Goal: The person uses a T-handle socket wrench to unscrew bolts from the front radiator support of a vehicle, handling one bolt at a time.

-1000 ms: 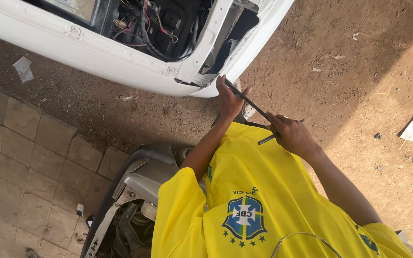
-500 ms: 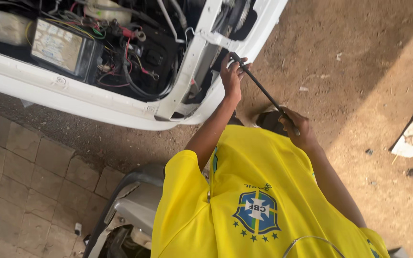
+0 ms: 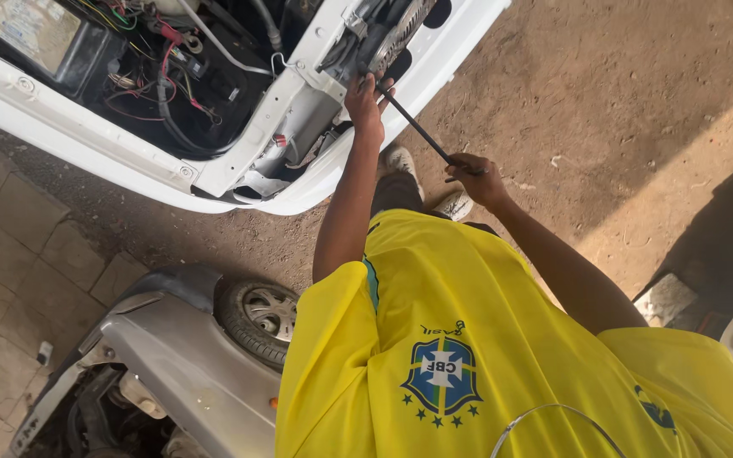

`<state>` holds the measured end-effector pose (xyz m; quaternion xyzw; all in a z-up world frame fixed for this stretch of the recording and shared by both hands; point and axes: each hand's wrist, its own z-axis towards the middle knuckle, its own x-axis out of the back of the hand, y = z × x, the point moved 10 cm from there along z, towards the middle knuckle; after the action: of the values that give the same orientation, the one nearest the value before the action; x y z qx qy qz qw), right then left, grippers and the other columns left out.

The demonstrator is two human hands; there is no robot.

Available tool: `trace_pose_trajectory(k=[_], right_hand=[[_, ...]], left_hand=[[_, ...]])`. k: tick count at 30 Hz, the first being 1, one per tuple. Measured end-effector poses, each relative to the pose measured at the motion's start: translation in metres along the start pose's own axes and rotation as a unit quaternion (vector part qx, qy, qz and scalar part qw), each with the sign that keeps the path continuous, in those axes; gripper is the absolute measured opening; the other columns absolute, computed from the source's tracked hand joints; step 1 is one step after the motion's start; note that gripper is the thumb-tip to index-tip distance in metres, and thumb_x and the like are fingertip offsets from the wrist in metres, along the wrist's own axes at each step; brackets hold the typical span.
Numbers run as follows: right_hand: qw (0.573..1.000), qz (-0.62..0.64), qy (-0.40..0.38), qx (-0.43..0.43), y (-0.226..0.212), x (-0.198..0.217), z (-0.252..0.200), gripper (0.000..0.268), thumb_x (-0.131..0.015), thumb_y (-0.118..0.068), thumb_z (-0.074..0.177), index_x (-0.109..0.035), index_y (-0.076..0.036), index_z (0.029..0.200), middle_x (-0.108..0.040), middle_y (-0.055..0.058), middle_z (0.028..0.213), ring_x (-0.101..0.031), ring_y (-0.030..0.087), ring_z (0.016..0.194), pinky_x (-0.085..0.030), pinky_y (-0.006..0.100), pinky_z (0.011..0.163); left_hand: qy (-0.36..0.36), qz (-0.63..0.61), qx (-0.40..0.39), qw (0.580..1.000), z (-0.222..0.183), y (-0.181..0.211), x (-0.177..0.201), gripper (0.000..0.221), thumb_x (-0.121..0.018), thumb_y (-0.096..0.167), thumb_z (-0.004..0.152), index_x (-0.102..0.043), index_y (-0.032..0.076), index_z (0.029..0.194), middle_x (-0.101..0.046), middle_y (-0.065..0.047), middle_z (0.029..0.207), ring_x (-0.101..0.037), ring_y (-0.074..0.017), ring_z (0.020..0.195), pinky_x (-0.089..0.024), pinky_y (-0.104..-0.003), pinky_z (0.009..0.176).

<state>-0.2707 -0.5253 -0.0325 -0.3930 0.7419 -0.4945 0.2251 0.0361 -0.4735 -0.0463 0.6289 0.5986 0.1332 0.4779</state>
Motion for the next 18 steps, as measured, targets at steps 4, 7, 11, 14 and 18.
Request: trace_pose_trajectory(k=[4,7,11,14,18], right_hand=[[0.998,0.047,-0.033,0.006,0.008,-0.001,0.047,0.033,-0.069,-0.004,0.096,-0.066,0.006,0.128,-0.077,0.013,0.104,-0.075,0.019,0.098,-0.061,0.029,0.088],[0.988,0.116,-0.068,-0.074,0.022,-0.007,0.076,0.035,-0.07,-0.003,0.094,-0.067,0.005,0.128,-0.076,0.013,0.106,-0.073,0.02,0.1,-0.058,0.03,0.089],[0.977,0.152,-0.08,-0.125,0.014,-0.009,0.098,0.034,-0.071,-0.007,0.094,-0.068,0.004,0.126,-0.076,0.013,0.109,-0.074,0.021,0.103,-0.06,0.034,0.094],[0.972,0.146,-0.093,-0.159,0.011,-0.017,0.103,0.034,-0.07,-0.007,0.094,-0.068,0.003,0.127,-0.076,0.013,0.109,-0.074,0.022,0.103,-0.06,0.035,0.093],[0.97,0.141,-0.086,-0.178,0.011,-0.012,0.122,0.033,-0.069,-0.007,0.095,-0.067,0.003,0.126,-0.076,0.012,0.109,-0.074,0.022,0.103,-0.062,0.034,0.095]], left_hand=[[0.026,-0.013,-0.013,0.999,0.034,0.001,-0.002,0.027,-0.053,0.009,0.106,-0.055,0.005,0.133,-0.067,-0.009,0.113,-0.07,-0.0213,0.089,-0.06,-0.039,0.075],[0.043,-0.022,-0.02,0.999,0.053,-0.003,0.005,0.034,-0.051,0.007,0.106,-0.051,0.009,0.14,-0.065,-0.007,0.118,-0.069,-0.0188,0.09,-0.059,-0.037,0.076],[0.075,-0.074,-0.007,0.994,0.068,-0.012,0.019,0.043,-0.047,0.008,0.105,-0.046,0.015,0.147,-0.063,-0.01,0.115,-0.069,-0.022,0.088,-0.058,-0.039,0.071],[0.086,-0.104,-0.004,0.991,0.084,-0.004,0.015,0.042,-0.047,0.008,0.105,-0.046,0.012,0.148,-0.062,-0.011,0.116,-0.071,-0.0237,0.091,-0.062,-0.039,0.072],[0.112,-0.11,0.031,0.987,0.096,-0.02,0.022,0.042,-0.05,0.009,0.105,-0.045,0.013,0.147,-0.064,-0.008,0.118,-0.072,-0.0217,0.094,-0.063,-0.037,0.072]])
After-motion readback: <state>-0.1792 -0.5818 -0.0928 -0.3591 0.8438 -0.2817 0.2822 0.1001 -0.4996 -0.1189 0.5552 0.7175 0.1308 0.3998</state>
